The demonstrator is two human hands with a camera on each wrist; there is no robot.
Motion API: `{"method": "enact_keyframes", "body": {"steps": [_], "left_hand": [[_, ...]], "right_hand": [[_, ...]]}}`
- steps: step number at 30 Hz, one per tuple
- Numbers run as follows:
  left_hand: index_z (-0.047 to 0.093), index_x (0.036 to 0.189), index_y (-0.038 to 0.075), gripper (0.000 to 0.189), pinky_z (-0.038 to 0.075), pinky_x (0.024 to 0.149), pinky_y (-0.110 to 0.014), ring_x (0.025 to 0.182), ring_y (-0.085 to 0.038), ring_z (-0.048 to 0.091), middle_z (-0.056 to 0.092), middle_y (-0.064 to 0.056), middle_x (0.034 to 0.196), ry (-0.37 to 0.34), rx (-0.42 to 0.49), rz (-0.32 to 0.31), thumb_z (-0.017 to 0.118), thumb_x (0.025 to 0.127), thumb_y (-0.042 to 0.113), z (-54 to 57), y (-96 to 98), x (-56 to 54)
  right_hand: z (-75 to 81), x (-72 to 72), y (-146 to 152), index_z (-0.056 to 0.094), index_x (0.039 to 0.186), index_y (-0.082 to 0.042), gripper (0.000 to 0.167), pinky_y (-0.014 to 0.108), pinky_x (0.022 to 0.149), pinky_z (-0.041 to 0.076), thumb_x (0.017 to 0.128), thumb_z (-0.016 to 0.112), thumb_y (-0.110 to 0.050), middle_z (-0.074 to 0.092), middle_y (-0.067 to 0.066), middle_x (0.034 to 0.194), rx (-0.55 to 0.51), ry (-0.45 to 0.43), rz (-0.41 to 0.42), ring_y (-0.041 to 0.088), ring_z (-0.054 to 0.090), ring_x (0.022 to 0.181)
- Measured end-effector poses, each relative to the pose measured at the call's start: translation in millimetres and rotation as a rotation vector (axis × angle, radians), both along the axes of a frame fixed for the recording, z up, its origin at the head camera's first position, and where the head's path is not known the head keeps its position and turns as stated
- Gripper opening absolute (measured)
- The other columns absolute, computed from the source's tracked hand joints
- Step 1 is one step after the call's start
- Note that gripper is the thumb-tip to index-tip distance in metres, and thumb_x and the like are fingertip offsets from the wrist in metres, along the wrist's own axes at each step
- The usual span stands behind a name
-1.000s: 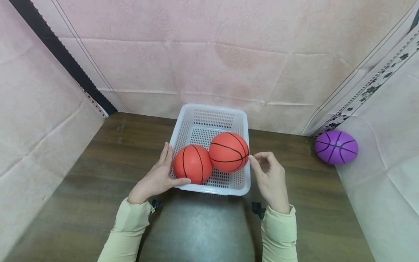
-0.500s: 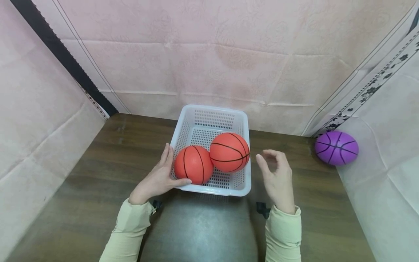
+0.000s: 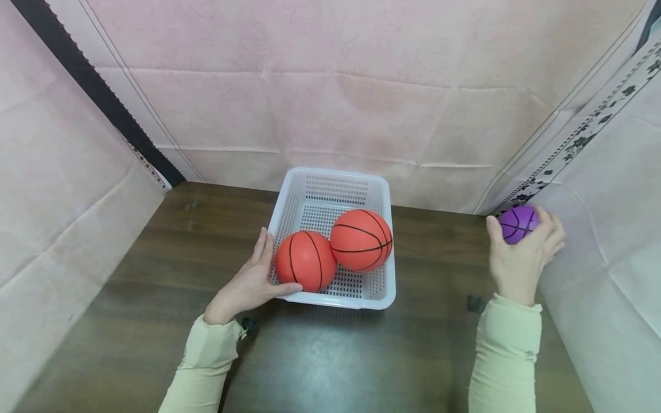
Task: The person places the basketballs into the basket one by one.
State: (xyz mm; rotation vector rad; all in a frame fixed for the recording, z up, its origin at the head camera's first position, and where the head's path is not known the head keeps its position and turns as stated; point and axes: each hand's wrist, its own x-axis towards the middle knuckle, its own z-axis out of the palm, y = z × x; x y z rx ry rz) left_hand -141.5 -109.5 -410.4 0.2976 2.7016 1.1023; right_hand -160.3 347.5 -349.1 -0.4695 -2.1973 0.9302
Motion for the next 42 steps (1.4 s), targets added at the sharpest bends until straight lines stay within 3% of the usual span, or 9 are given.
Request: {"method": "enact_keyframes", "body": {"steps": [4, 10, 16, 25, 37, 42], "left_hand": [[-0.003, 0.156, 0.007, 0.131, 0.038, 0.100, -0.062, 0.144, -0.042, 0.014, -0.019, -0.001, 0.161, 0.001, -0.007, 0.002, 0.075, 0.069, 0.067, -0.4, -1.6, 0.0], [-0.004, 0.155, 0.007, 0.131, 0.036, 0.101, -0.062, 0.145, -0.041, 0.012, -0.020, 0.000, 0.161, -0.004, -0.009, 0.001, 0.074, 0.069, 0.068, -2.1, -1.2, 0.5], [-0.003, 0.156, 0.008, 0.131, 0.037, 0.100, -0.062, 0.145, -0.041, 0.011, -0.020, 0.001, 0.161, -0.005, 0.001, 0.004, 0.074, 0.069, 0.068, -1.7, 0.1, 1.0], [-0.004, 0.155, 0.007, 0.131, 0.034, 0.103, -0.061, 0.146, -0.039, 0.010, -0.020, 0.000, 0.161, 0.004, -0.004, -0.002, 0.073, 0.069, 0.069, 1.0, 0.5, 1.1], [-0.003, 0.155, 0.007, 0.131, 0.033, 0.103, -0.062, 0.146, -0.039, 0.010, -0.019, -0.002, 0.161, 0.011, -0.015, -0.003, 0.075, 0.069, 0.067, 3.3, 0.6, 1.9], [-0.003, 0.155, 0.005, 0.131, 0.032, 0.103, -0.063, 0.145, -0.040, 0.011, -0.018, -0.003, 0.161, 0.021, -0.018, -0.008, 0.076, 0.069, 0.066, 2.9, 0.9, 1.6]], "right_hand": [[-2.5, -18.1, 25.5, 0.025, 0.149, -0.022, 0.083, 0.030, 0.115, 0.008, 0.085, 0.070, -0.047, 0.017, 0.003, 0.149, -0.015, -0.091, -0.039, 0.016, 0.011, 0.140], [-10.3, -37.3, 45.2, 0.013, 0.154, -0.017, 0.096, 0.047, 0.116, 0.000, 0.084, 0.067, -0.054, 0.003, 0.011, 0.155, 0.005, -0.255, -0.039, 0.028, 0.002, 0.142], [-22.3, -48.9, 57.9, 0.010, 0.154, -0.013, 0.099, 0.057, 0.113, 0.003, 0.084, 0.066, -0.056, 0.000, 0.015, 0.156, 0.034, -0.325, -0.027, 0.034, -0.001, 0.142], [-35.7, -58.8, 80.9, 0.001, 0.153, -0.004, 0.109, 0.065, 0.110, -0.003, 0.084, 0.061, -0.064, -0.011, 0.027, 0.155, 0.055, -0.436, -0.008, 0.047, -0.010, 0.141], [-43.0, -62.2, 99.2, -0.007, 0.151, 0.002, 0.111, 0.070, 0.106, -0.005, 0.087, 0.056, -0.063, -0.018, 0.034, 0.152, 0.092, -0.548, 0.029, 0.057, -0.015, 0.137], [-49.2, -62.0, 106.8, -0.008, 0.150, 0.006, 0.111, 0.070, 0.107, -0.004, 0.089, 0.057, -0.059, -0.016, 0.037, 0.151, 0.105, -0.555, 0.034, 0.058, -0.012, 0.137]]}}
